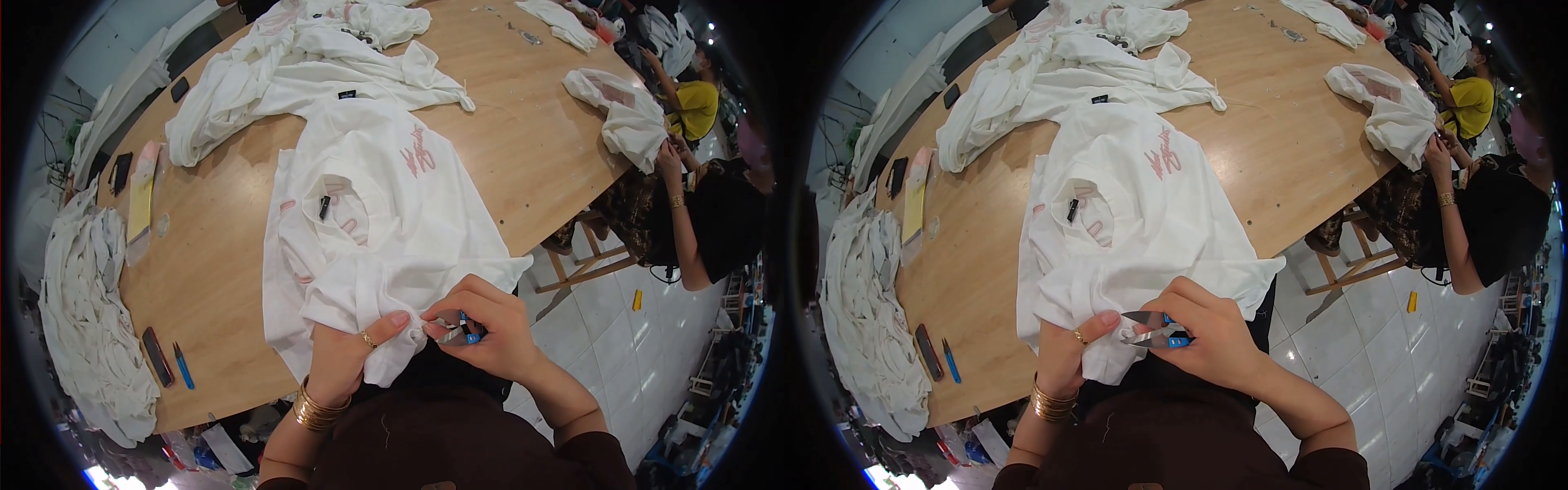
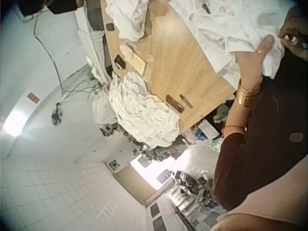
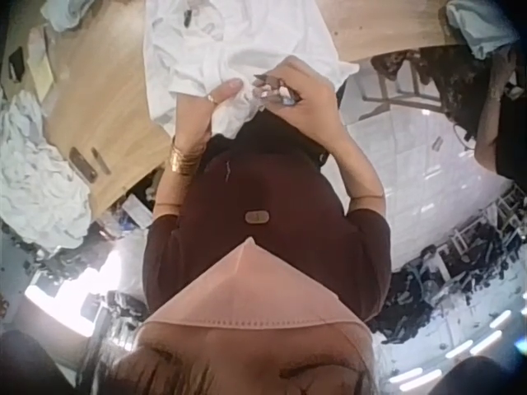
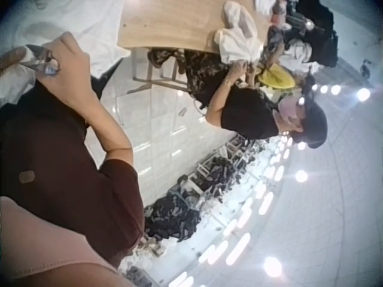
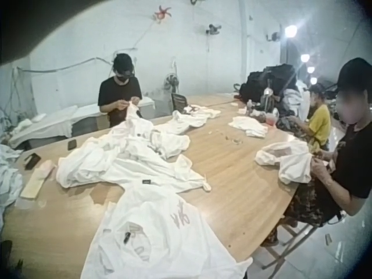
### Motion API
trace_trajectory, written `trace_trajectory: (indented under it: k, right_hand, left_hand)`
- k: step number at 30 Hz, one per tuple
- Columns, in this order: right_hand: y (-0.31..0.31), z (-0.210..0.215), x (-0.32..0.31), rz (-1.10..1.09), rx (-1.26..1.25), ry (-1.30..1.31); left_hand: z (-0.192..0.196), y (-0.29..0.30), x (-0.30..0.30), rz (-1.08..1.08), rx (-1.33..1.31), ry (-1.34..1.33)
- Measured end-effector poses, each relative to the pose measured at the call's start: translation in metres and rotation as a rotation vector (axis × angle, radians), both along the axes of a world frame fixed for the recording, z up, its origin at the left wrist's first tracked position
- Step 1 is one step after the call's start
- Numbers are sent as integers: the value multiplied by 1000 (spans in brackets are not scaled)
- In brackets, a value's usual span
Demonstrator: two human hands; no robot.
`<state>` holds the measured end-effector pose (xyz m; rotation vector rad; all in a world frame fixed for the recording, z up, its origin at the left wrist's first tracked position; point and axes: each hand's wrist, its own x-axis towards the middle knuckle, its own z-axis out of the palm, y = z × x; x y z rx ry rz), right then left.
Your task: Trimming loose threads from white t-shirts using small scissors.
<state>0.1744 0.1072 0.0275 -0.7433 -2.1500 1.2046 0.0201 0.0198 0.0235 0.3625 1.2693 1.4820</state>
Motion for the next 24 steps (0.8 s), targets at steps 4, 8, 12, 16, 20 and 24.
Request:
trace_trajectory:
  k: [4, 8, 12, 16, 20, 24]
  right_hand:
    - [1, -4, 1, 37, 37, 28]
    - [3, -4, 0, 44, 31, 31]
    - [3, -3, 0, 29, 10, 22]
    - [4, -2, 5, 27, -74, -107]
    - [-3, 15, 8, -96, -354, 11]
    - [-4, 23, 25, 83, -392, -195]
  left_hand:
    - [1, 2, 0, -2, -1, -15]
    - [-5, -1, 0, -36, -18, 27]
    - [-3, -1, -1, -121, 16, 135]
    - [1, 2, -1, -124, -16, 47]
    - [-1, 2, -1, -82, -1, 28]
    - [-1, 2, 0, -57, 8, 74]
